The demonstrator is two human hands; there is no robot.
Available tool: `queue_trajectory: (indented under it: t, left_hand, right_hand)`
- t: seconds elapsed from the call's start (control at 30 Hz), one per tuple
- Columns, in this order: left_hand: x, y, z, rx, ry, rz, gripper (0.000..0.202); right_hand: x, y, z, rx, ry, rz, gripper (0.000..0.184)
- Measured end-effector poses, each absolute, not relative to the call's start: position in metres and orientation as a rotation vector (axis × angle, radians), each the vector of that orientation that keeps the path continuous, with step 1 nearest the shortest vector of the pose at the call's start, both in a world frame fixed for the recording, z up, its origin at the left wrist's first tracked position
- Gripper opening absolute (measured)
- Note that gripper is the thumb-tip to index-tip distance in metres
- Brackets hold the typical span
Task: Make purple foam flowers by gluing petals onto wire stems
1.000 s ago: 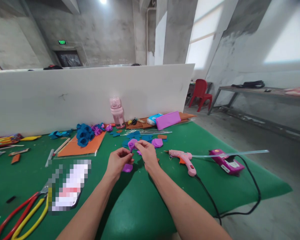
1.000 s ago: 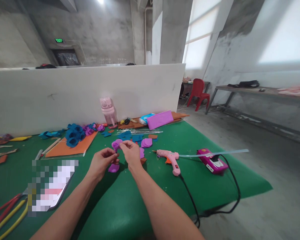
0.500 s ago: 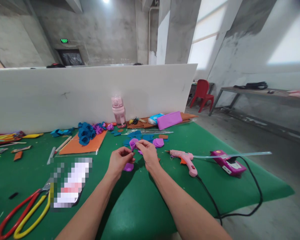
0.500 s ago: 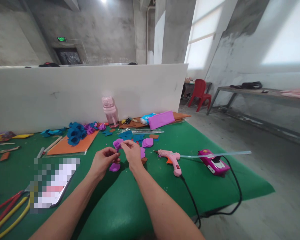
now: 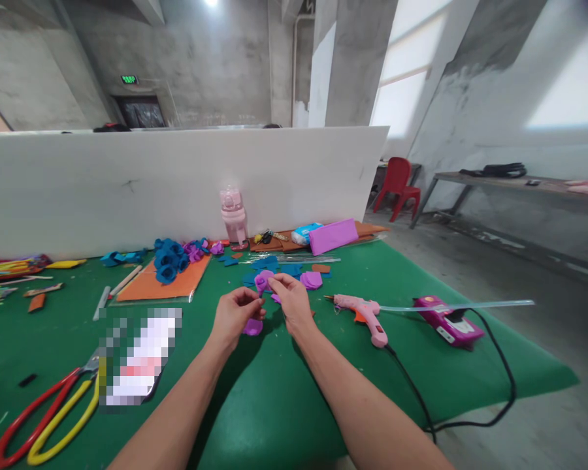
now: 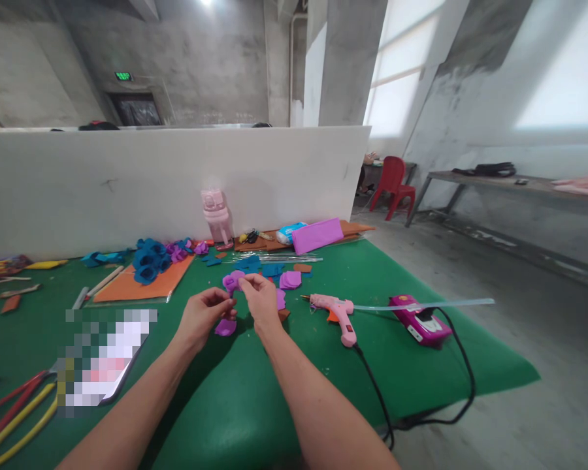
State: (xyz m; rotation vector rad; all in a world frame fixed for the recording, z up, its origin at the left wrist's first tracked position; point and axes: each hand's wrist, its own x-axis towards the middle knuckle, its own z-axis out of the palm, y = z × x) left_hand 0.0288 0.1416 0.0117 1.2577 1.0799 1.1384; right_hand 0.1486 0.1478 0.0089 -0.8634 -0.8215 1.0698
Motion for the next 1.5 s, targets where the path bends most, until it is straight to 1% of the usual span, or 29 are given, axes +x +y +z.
queue_trajectory:
  t: [0.33, 0.7, 1.5]
  left_hand:
    - [0.0288, 0.1414, 0.0126, 1.249, 1.083, 1.131, 0.021]
    - [0.0284, 0.1418, 0.0115, 1.249, 1.089, 1.135, 0.020]
    - [0.0280, 0.1419, 0.0129, 1.246, 1.102, 1.153, 0.022]
  right_hand:
    - [0.1476, 0.1458, 0.0097, -0.916, -0.888, 1.054, 0.011]
    - [0.1470, 0.1450, 0.0103, -0.873, -0.875, 1.081, 0.008]
    - [0.1457, 0.1455, 0.0095, -0.882, -0.900, 1.099, 0.011]
